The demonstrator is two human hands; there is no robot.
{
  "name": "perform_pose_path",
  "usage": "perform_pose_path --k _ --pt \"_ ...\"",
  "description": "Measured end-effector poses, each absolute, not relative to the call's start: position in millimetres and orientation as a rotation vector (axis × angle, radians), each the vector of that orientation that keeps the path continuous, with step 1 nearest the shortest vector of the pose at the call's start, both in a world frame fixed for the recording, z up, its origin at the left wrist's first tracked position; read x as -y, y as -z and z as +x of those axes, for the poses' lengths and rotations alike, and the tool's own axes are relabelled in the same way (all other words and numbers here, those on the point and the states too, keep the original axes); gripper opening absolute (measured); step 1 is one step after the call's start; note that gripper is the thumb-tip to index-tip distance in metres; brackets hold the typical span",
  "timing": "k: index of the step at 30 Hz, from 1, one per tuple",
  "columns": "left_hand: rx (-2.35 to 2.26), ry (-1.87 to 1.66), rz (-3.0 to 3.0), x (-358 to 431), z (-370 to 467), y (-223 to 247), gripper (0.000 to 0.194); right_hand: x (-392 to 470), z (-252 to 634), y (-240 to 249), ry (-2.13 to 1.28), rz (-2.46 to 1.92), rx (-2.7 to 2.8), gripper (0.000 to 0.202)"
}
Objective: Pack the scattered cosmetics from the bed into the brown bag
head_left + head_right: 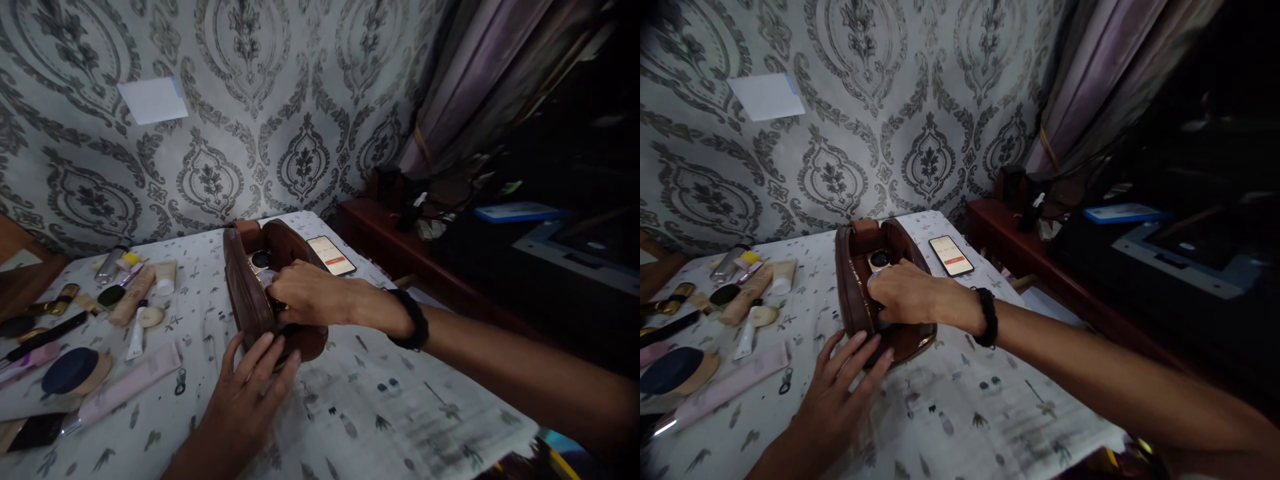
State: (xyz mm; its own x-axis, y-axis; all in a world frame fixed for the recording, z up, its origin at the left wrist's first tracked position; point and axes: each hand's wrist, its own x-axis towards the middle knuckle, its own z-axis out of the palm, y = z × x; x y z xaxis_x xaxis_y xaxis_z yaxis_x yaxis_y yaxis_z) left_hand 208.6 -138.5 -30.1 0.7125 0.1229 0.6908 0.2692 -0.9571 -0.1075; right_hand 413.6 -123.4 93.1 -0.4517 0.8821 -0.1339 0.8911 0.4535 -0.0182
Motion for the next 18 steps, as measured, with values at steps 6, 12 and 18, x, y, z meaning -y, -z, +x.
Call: perform_pose_path --k 6,12,18 --pt "0.307 1.086 -2.719 138.1 208.3 30.6 0.043 123.7 415.4 -98.9 0.198 1.570 -2.558 0.013" --pt "0.286 1.088 -2.741 137.8 207.7 30.5 0.044 124.7 413.6 -94.9 0.172 1.653 -2.562 0.013" --pt "0.283 1.067 -2.757 137.7 207.8 31.0 0.045 128.0 406.5 -106.4 0.212 1.649 -2.456 0.017"
